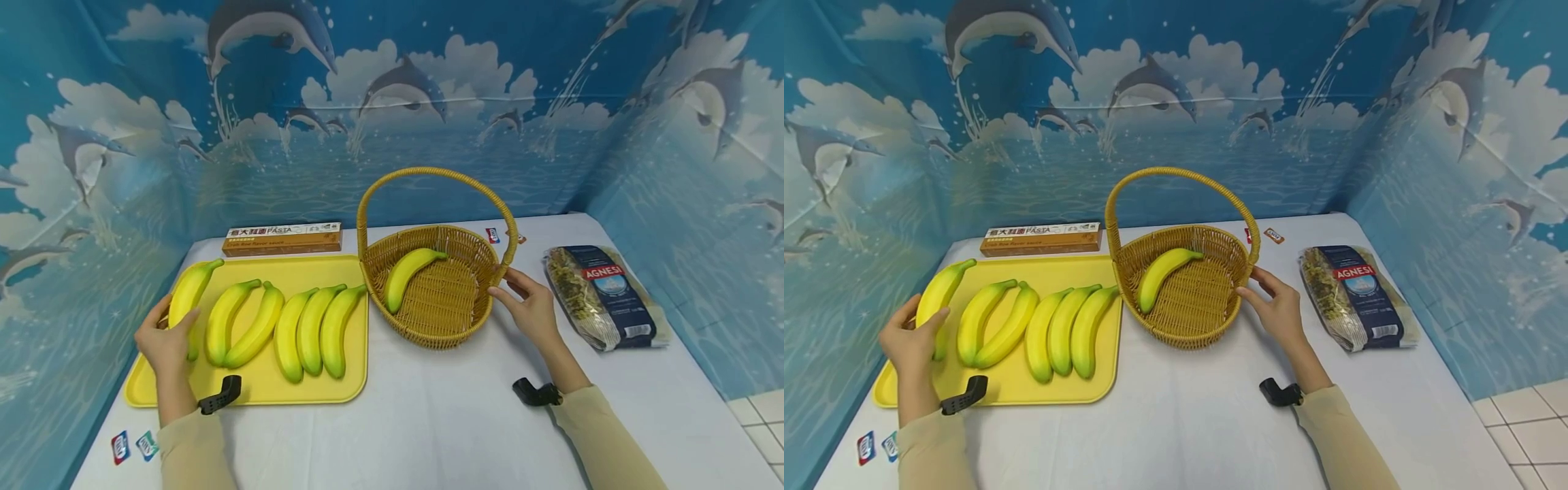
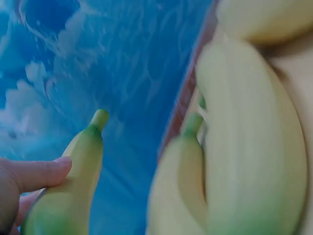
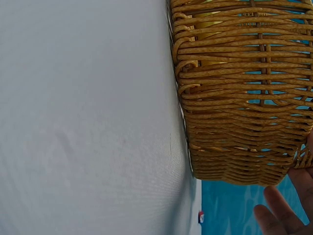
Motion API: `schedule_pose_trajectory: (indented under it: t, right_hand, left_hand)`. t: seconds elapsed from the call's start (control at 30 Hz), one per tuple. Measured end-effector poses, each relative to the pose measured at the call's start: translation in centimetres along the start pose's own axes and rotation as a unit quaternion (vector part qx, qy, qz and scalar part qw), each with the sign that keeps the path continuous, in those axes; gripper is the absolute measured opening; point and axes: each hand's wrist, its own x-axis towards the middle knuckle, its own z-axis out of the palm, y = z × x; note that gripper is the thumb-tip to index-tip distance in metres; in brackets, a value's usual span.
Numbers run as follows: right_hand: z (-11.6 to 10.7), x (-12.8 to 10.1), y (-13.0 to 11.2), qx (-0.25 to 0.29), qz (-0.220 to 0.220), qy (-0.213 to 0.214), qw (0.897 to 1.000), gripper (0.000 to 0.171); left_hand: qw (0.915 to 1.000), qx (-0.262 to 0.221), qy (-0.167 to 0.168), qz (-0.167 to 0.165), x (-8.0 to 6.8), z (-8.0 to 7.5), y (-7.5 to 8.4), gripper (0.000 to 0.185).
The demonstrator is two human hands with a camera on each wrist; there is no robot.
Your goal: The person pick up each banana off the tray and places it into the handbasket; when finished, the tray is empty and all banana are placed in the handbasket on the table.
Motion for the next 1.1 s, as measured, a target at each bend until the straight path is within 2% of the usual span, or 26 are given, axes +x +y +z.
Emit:
schedule_pose_trajectory:
  t: [0.13, 0.27, 0.37, 0.47, 0.63, 0.77, 0.9, 1.0, 1.1]
  right_hand:
    - [0.0, 0.0, 0.2, 0.000, 0.004, -0.001, 1.000, 0.043]
    - [0.0, 0.0, 0.3, 0.005, 0.005, -0.001, 1.000, 0.043]
    - [0.0, 0.0, 0.3, 0.010, 0.002, 0.000, 1.000, 0.043]
    - [0.0, 0.0, 0.2, 0.013, -0.001, -0.002, 1.000, 0.042]
    - [0.0, 0.0, 0.2, 0.007, -0.003, -0.002, 1.000, 0.041]
    - [0.0, 0.1, 0.2, 0.002, -0.005, 0.000, 1.000, 0.042]
    - [0.0, 0.1, 0.3, 0.006, -0.011, -0.002, 1.000, 0.042]
    - [-0.1, 0.1, 0.4, 0.012, -0.009, -0.001, 1.000, 0.042]
    - [0.0, 0.0, 0.4, 0.011, -0.001, -0.003, 1.000, 0.043]
  left_hand:
    - [0.9977, -0.051, -0.004, 0.045, -2.0, 0.9, 2.5, 0.056]
    - [0.9912, -0.056, -0.004, 0.120, -4.9, 2.1, 4.9, 0.052]
    - [0.9810, -0.049, -0.015, 0.187, -7.5, 3.4, 6.4, 0.048]
    - [0.9662, -0.050, -0.057, 0.246, -10.1, 5.1, 7.3, 0.047]
    - [0.9400, -0.037, -0.154, 0.302, -14.5, 9.5, 8.5, 0.046]
    - [0.9187, -0.011, -0.197, 0.342, -17.0, 13.7, 9.5, 0.045]
    - [0.8997, -0.004, -0.219, 0.378, -18.2, 17.8, 10.5, 0.045]
    - [0.8933, 0.017, -0.227, 0.388, -18.4, 20.7, 10.8, 0.046]
    - [0.8894, 0.060, -0.231, 0.390, -18.4, 23.2, 10.7, 0.047]
